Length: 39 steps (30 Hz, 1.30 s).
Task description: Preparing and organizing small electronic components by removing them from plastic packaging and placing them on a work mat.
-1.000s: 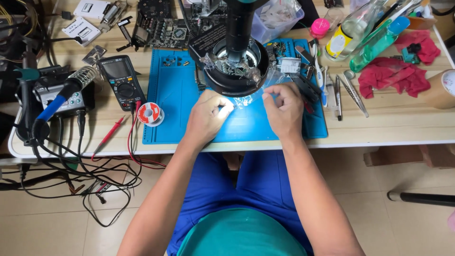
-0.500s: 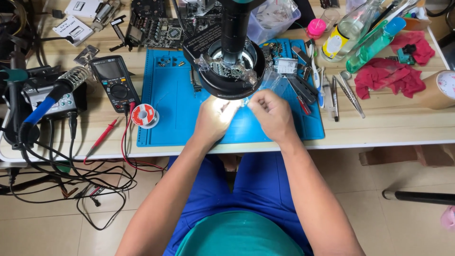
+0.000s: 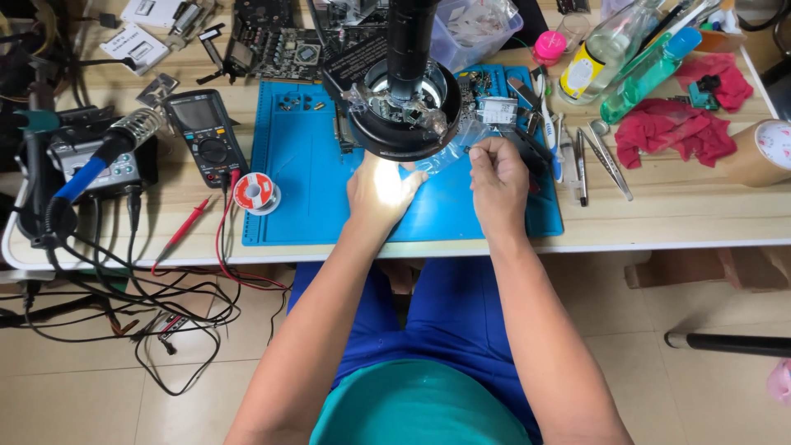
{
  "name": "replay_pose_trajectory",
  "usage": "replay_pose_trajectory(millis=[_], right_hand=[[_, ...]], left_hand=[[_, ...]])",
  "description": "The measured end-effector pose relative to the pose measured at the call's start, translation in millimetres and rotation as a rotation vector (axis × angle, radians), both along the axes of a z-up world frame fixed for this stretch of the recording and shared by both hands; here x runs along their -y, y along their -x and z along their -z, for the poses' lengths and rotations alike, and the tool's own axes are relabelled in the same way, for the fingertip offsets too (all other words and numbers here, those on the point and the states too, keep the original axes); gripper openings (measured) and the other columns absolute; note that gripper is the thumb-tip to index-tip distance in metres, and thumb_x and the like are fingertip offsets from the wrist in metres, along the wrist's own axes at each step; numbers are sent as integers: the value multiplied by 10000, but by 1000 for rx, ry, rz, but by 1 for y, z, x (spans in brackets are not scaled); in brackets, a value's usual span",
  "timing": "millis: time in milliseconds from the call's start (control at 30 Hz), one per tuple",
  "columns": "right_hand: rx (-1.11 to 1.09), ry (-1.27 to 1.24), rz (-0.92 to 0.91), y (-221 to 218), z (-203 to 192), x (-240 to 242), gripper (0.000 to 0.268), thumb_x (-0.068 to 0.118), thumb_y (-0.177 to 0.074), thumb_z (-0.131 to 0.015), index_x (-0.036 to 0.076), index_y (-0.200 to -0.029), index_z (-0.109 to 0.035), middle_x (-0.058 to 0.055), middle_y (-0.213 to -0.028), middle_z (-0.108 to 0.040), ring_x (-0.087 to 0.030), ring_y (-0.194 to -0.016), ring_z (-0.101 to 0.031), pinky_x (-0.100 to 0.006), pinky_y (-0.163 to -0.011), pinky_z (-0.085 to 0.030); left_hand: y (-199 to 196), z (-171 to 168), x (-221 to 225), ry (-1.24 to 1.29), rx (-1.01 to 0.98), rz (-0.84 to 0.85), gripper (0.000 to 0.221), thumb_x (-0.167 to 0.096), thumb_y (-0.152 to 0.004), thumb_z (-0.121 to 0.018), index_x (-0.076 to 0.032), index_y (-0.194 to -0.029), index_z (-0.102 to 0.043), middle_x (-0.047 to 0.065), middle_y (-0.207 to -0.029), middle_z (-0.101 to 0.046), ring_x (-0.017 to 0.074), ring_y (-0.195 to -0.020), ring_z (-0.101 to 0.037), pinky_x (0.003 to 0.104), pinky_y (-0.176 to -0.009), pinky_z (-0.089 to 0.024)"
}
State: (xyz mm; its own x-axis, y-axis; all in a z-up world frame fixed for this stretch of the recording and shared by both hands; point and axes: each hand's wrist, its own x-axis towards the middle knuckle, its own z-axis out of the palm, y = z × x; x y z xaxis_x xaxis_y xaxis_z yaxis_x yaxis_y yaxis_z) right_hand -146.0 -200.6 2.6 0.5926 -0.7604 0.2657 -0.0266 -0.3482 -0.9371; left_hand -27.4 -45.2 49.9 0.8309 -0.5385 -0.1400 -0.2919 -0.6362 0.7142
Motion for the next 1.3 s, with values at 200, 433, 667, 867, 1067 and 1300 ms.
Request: replay_pose_trajectory(millis=[200,433,667,867,1067,1300], right_hand=[[-72,-4,0,-1,-2,-3,116,175,-1136,-615,123,-1140,-719,-59,-902,-751,-141,-796,-722,-313,-811,-615],[-54,35,-30,5,-26,-14,179,164,-1128,-615,72,-1216,-740,-76,-975,-782,-158,-871,-777,-367,-859,-641],[-15,50,-151,2,-4,1,120,148,-1137,-625,73,-1102,-712,-52,-826,-748,-134,-771,-737,-318,-847,-618],[20,103,-339,1,1,-4,113,154,-1095,-715,53,-1054,-742,-81,-725,-727,-147,-706,-692,-332,-746,-603],[58,104,-410,-1,-1,-4,136,184,-1091,-748,58,-1042,-764,-74,-784,-735,-135,-732,-687,-337,-741,-616],[104,114,-312,-1,7,5,165,180,-1114,-731,23,-1068,-755,-118,-828,-765,-173,-753,-739,-347,-743,-629]], left_hand=[[-3,21,4,-5,146,61,254,-403,-1050,-683,-161,-1089,-748,83,-1076,-816,345,-1110,-800,514,-1019,-609],[0,51,-1,152,496,137,247,-414,-1081,-688,-182,-997,-715,52,-970,-606,330,-949,-741,477,-803,-657],[4,48,-6,280,553,188,226,-423,-1071,-708,-204,-1021,-687,15,-966,-553,317,-973,-723,459,-806,-644],[-2,24,-16,629,325,129,195,-334,-1040,-794,-175,-1028,-681,28,-1007,-625,316,-995,-718,455,-926,-608],[-11,45,-13,680,94,188,166,-290,-975,-866,-145,-918,-809,48,-870,-730,246,-926,-735,383,-944,-593],[-9,34,-15,747,54,182,117,-194,-1002,-849,-136,-902,-833,38,-861,-734,214,-868,-728,352,-906,-592]])
